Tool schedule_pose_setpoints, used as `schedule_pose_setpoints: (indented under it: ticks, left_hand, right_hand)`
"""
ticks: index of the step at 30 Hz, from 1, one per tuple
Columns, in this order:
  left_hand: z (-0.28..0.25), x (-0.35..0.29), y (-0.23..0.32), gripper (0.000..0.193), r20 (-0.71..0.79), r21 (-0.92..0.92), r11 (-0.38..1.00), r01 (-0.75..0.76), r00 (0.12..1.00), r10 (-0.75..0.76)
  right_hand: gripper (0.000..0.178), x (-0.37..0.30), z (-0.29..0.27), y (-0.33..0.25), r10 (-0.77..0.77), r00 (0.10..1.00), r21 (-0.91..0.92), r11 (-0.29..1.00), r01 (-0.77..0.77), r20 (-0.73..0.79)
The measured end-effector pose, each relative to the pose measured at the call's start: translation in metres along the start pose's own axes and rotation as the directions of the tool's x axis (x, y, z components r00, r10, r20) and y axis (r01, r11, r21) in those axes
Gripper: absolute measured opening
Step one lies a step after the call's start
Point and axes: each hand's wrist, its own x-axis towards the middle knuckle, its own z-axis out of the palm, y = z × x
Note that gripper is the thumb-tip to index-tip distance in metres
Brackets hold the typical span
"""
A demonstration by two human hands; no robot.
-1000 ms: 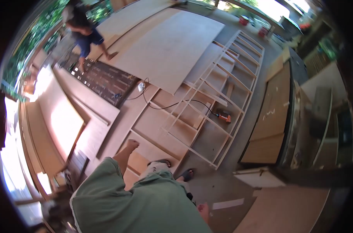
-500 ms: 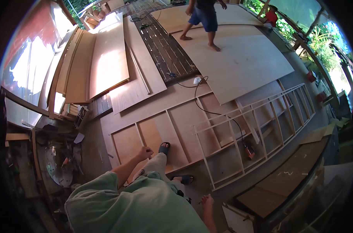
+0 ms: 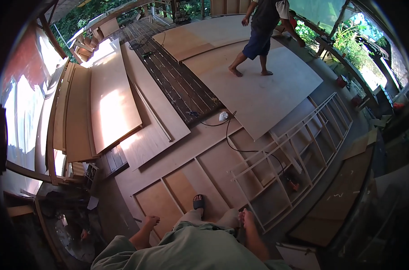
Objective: The person picks up wooden slats, aligns them on a wooden panel, and fastens them into place using a pneumatic nail gun.
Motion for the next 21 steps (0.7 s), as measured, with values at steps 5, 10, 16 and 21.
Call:
schedule_pose_setpoints:
  ticks: [5, 10, 16, 21]
  left_hand:
    - [-0.03, 0.029, 0.044, 0.016, 0.024, -0.098, 0.981, -0.169, 0.985, 0.172]
    - [-0.004, 0.045, 0.095, 0.016, 0.05, -0.115, 0.974, -0.193, 0.979, 0.2]
    - [0.02, 0.04, 0.105, 0.015, 0.162, -0.074, 0.992, -0.098, 0.981, 0.109]
    - [0.012, 0.05, 0.123, 0.017, 0.233, 0.087, 0.991, -0.104, 0.969, 0.082]
  right_hand:
    - [0.024, 0.001, -0.006, -0.008, -0.08, 0.988, -0.056, 0.996, 0.073, -0.129]
    - [0.03, -0.011, 0.009, 0.002, -0.134, 0.956, -0.473, 0.881, -0.005, -0.261]
    - [0.033, 0.001, 0.054, 0.003, -0.012, 0.974, -0.19, 0.981, -0.032, -0.224]
    - [0.029, 0.006, 0.073, -0.042, -0.102, 0.984, -0.023, 0.995, 0.1, -0.145]
